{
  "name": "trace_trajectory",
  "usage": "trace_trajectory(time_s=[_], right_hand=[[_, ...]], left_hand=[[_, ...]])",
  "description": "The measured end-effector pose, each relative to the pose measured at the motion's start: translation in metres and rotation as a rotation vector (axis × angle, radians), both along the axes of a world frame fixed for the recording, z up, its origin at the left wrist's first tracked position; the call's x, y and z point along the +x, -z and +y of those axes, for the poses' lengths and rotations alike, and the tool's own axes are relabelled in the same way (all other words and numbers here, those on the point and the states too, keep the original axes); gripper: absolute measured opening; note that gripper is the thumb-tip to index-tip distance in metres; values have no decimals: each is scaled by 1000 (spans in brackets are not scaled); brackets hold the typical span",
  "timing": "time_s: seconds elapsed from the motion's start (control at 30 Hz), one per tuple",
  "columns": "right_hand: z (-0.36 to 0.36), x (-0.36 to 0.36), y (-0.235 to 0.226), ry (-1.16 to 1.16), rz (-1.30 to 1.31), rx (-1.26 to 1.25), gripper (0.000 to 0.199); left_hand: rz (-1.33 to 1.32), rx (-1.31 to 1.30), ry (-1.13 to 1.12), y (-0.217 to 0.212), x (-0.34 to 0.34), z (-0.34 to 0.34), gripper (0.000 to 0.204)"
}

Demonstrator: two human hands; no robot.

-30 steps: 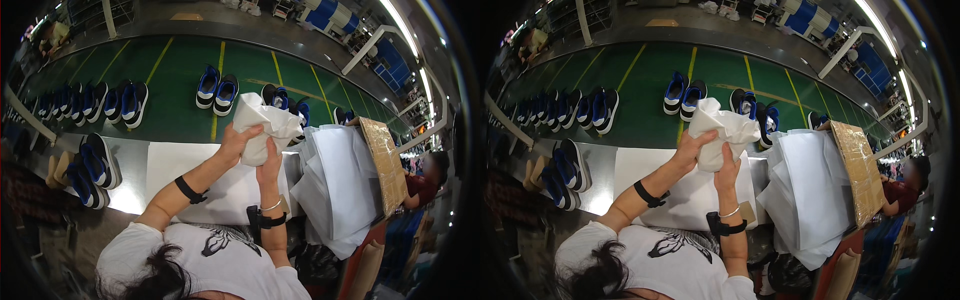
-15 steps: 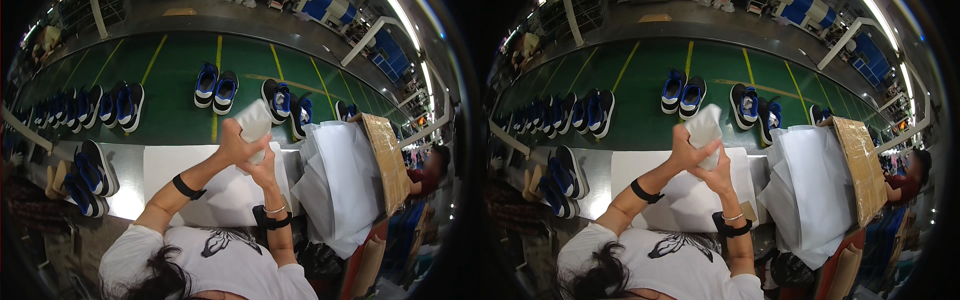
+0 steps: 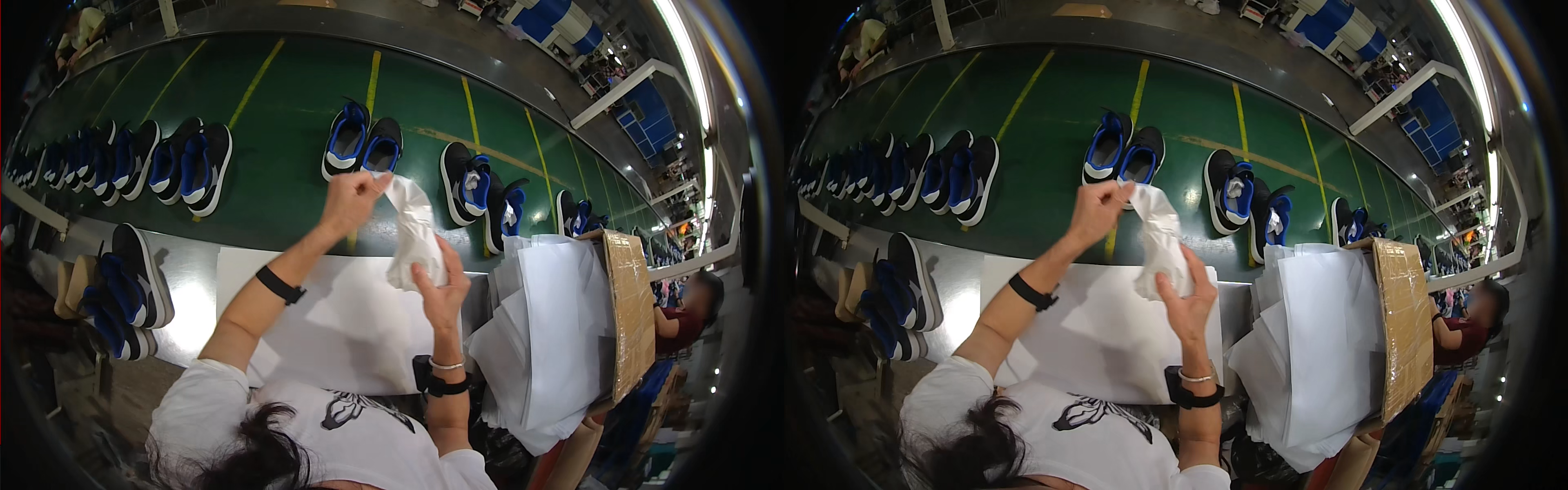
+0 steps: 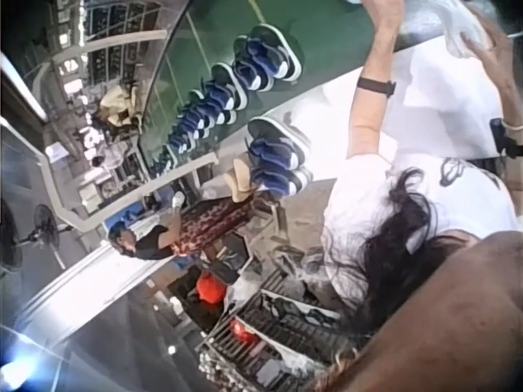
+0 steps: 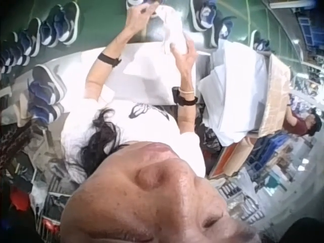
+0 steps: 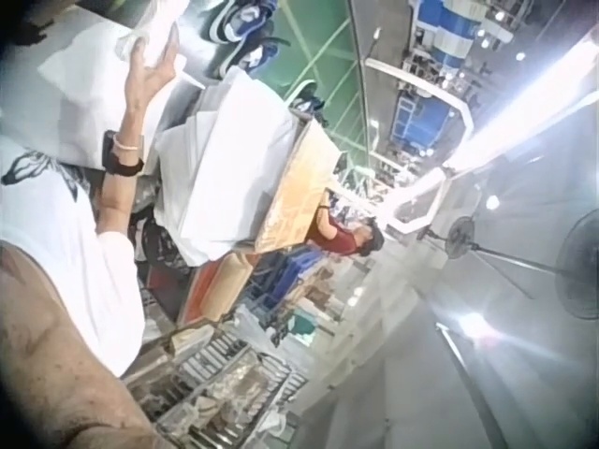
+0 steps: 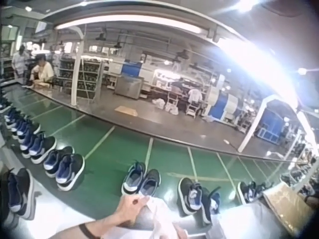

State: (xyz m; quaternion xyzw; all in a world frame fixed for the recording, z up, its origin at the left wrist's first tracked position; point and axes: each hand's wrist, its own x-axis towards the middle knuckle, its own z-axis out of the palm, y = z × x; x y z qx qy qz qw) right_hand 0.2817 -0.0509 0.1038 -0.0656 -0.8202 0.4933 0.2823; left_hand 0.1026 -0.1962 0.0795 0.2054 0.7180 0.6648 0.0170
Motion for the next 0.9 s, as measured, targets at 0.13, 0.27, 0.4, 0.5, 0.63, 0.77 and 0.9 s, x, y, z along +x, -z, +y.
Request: trace_trajectory(time_s=[0.13,0.27,0.4,0.5,0.63,0.77,0.9], right_hand=[[30,-5,-5,37,17,153,48],[33,-19,-26,4,-76,351,49],[46,-33,-38,-24,-129,543,48],[44,-54,-46,-76,-187,620,44],[32,-118,-40,-248,-407,936,39],[23,-188,16,57,-539,978,38],[19,-173,32,-97,-536,835,37]], left_hand=[[447,-592,-92,29,-44,13,30],[528,-856,90,44,-50,39,26],[417,-397,194,16,-37,47,31],[711,-291,-91,19,-57,52,50],[458,-565,115,36,-101,55,37],[542,-543,213,26,-109,65,25],[495,-483,200,42,-117,44,26]])
